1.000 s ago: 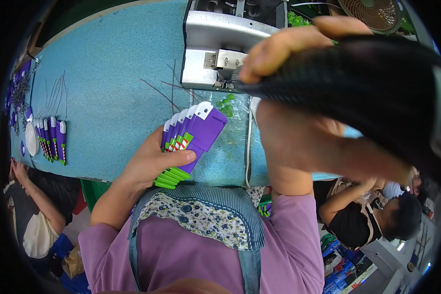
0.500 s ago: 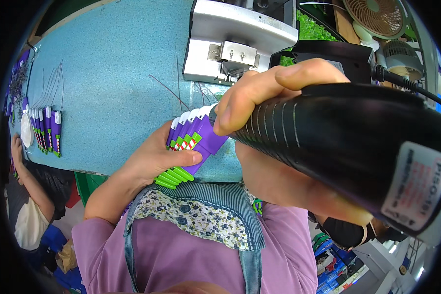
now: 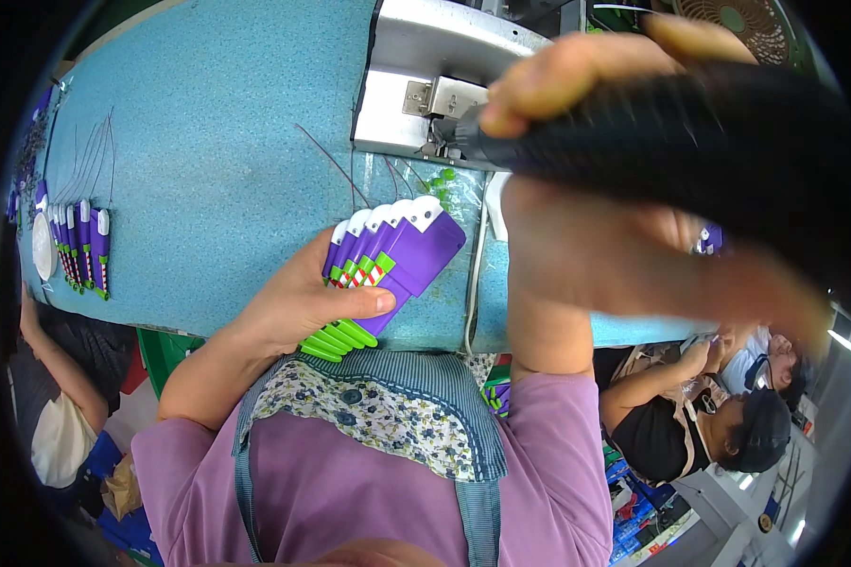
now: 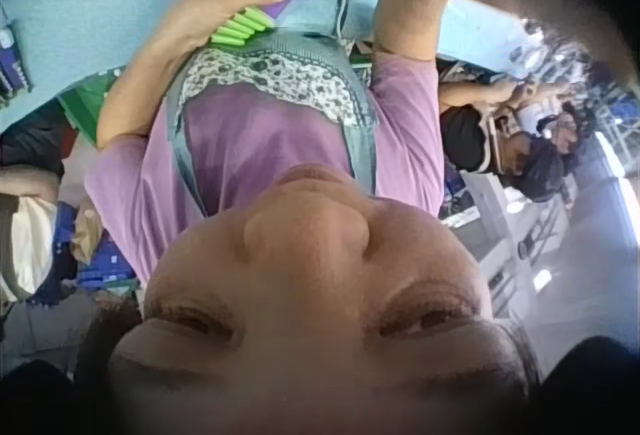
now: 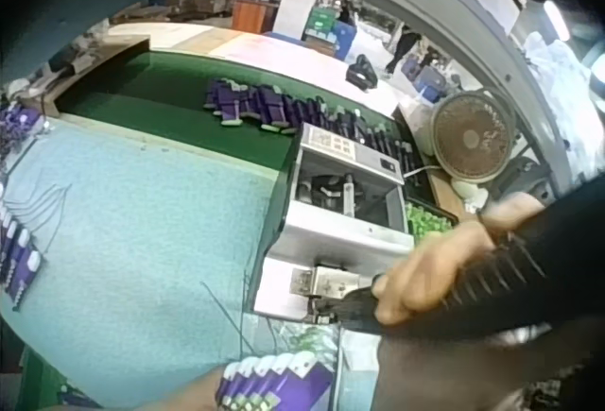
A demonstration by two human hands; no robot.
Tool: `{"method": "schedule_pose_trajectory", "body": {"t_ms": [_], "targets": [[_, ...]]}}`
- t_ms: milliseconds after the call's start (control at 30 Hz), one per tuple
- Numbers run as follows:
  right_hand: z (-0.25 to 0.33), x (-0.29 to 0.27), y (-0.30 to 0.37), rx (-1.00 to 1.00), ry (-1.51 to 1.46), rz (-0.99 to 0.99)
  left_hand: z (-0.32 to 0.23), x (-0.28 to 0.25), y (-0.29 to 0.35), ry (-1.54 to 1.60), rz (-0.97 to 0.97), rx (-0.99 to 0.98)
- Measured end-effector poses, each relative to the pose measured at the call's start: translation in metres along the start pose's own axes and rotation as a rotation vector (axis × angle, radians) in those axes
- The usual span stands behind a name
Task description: The person attaches green plastic pieces onto toy parts by hand and then fastens screws into the toy assemblies using an electric screwdriver.
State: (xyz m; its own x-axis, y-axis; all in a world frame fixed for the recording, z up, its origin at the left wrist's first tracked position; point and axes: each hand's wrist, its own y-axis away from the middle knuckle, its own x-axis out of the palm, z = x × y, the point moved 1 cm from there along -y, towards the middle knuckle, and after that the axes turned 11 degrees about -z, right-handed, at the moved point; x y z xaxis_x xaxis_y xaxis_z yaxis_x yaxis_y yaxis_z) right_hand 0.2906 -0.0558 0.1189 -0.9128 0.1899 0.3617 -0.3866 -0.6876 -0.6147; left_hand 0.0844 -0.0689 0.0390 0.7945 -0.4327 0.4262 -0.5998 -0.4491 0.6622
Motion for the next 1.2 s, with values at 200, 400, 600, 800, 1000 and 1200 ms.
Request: {"method": "schedule_pose_trajectory", "body": {"t_ms": [200, 400, 600, 800, 1000, 1200], "targets": [[0.002, 0.013, 0.020, 0.159, 0.013, -0.017, 0.001, -0.001, 0.003, 0.038, -0.036, 0.001], [0.015, 0.028, 0.040, 0.226, 0.047, -0.049, -0.005, 0.002, 0.004, -0.021, -0.005, -0.008], [0.003, 0.023, 0.044, 0.233, 0.002, -0.013, 0.000, -0.002, 0.001, -0.004, 0.007, -0.042], [-0.003, 0.024, 0.026, 0.149, -0.024, -0.024, -0.003, -0.001, -0.005, 0.008, -0.016, 0.048], [-0.003, 0.001, 0.005, 0.183, -0.087, -0.021, 0.001, 0.004, -0.004, 0.013, -0.004, 0.016], [0.015, 0.027, 0.036, 0.219, 0.027, -0.026, 0.001, 0.004, -0.003, 0.013, 0.052, 0.013]]}}
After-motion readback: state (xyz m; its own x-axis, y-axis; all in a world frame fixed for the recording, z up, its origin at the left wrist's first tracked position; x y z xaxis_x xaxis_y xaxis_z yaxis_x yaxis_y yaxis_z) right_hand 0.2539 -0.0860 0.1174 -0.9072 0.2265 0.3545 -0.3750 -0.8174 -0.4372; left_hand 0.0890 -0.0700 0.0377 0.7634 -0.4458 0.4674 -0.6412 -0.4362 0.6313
